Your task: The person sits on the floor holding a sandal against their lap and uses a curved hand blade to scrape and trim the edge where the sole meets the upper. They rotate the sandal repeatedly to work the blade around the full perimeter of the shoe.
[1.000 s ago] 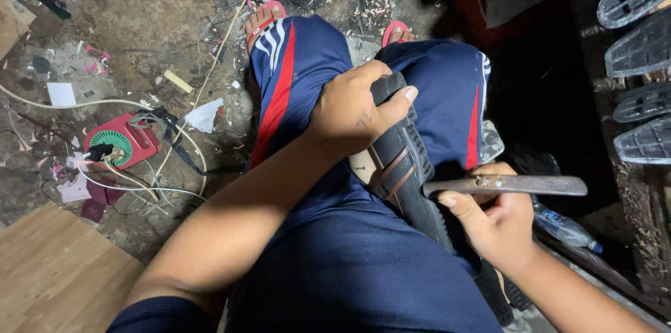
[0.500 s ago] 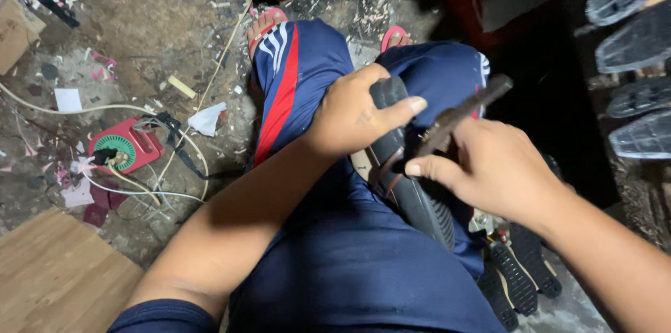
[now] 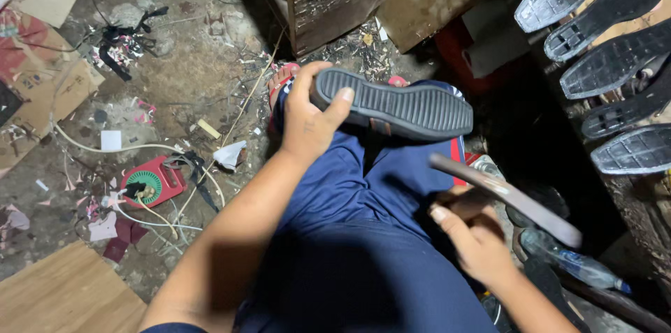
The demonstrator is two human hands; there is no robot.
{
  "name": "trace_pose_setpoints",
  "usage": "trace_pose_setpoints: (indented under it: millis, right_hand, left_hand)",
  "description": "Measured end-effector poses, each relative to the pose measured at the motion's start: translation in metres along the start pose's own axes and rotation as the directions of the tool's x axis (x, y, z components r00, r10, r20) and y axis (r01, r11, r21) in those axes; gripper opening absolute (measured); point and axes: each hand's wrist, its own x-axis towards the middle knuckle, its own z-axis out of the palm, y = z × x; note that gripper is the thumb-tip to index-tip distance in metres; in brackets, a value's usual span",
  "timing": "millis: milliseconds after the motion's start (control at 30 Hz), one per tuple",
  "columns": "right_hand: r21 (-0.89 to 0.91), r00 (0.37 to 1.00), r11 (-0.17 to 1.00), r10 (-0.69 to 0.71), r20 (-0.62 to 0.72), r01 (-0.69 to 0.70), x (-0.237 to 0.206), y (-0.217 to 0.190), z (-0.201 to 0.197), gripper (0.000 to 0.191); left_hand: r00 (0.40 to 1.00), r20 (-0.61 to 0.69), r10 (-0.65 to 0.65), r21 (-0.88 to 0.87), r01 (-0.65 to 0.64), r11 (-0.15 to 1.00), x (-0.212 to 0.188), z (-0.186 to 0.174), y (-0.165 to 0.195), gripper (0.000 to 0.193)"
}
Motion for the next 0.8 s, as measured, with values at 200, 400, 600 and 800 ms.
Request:
trace_pose_setpoints:
  millis: [200, 400, 600, 800]
  right_hand:
    - [-0.007, 0.941, 0.961, 0.269, -0.206, -0.277, 0.009, -0.061, -0.047, 0.042]
    - [-0.757, 0.918, 0.596, -0.395, 0.011, 0.266, 0.073, -0.115, -0.027, 0.025]
    - [-0.476, 0.832, 0.811, 0.495, 0.252, -0.339, 0.031, -0.044, -0.024, 0.043]
    - [-0.486, 0.959, 0.835, -0.282, 0.021, 0.256, 0.013, -0.014, -0.055, 0.026]
  left_hand:
    - [1.000, 0.023, -0.005, 0.004, 0.005, 1.000, -0.009, 0.005, -0.006, 0.035]
    - [0.998, -0.003, -0.062, -0.059, 0.061, 0.996, -0.005, 0.011, -0.009, 0.034]
    - [1.000, 0.013, -0.017, -0.037, 0.018, 0.999, 0.007, 0.012, -0.003, 0.034]
    - [0.995, 0.068, -0.069, -0.079, 0.075, 0.994, 0.005, 0.018, -0.009, 0.035]
